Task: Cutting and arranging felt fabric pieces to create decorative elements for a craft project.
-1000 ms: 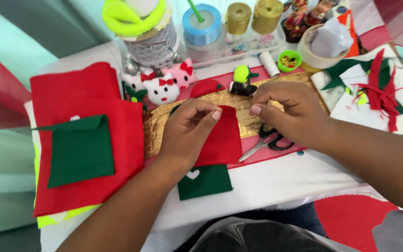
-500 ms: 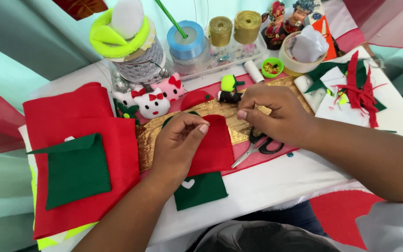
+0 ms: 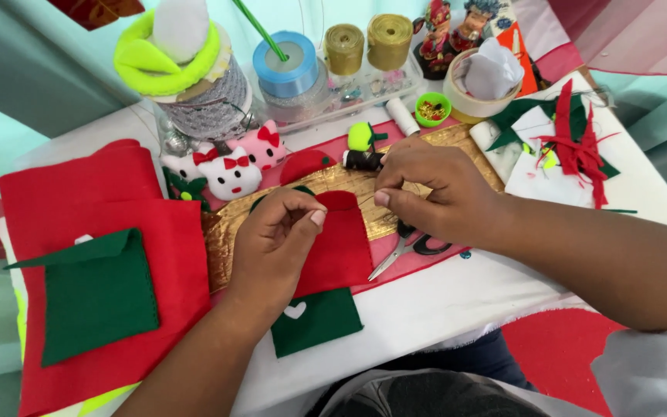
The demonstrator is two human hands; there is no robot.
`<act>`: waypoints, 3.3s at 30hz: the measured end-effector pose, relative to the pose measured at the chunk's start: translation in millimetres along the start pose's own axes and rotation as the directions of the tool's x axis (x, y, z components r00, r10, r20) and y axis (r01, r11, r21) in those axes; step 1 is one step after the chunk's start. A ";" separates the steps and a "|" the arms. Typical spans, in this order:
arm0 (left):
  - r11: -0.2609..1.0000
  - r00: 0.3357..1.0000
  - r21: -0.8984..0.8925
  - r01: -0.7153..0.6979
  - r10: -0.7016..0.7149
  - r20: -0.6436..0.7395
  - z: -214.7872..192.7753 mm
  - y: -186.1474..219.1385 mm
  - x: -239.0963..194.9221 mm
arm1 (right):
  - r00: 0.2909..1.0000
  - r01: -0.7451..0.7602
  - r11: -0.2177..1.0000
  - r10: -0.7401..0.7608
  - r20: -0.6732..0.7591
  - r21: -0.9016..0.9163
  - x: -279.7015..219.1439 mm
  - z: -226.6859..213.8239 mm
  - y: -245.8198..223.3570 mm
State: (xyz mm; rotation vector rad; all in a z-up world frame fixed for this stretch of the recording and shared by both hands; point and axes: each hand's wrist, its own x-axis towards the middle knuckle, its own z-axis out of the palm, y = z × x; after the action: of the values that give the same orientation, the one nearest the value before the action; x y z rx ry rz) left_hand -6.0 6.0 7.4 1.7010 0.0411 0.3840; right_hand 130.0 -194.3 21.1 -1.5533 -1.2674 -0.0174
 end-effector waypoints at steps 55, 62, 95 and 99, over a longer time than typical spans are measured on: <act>0.865 0.915 -0.460 0.200 -0.333 -0.228 -23.1 12.1 20.2 | 0.171 0.093 0.439 0.877 0.449 -0.894 16.6 -8.1 -32.1; 0.911 0.928 -0.346 0.225 -0.309 -0.207 -25.6 19.4 19.0 | 0.226 0.123 0.437 0.862 0.454 -0.891 19.5 -8.4 -29.9; 0.921 0.948 -0.277 0.273 -0.307 -0.088 -23.2 2.3 20.8 | 0.816 -0.551 0.358 0.422 0.395 0.754 19.8 -32.3 -3.4; 0.952 0.968 -0.208 0.223 -0.242 -0.071 -23.7 2.8 20.0 | 0.700 -0.652 0.754 0.555 0.450 0.085 18.0 -19.1 -7.5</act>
State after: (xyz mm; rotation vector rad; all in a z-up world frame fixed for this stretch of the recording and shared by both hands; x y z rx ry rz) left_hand 5.9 33.1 17.5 1.4603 0.2640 0.2818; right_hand 143.2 -196.6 44.8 -1.7439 -0.9377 0.9018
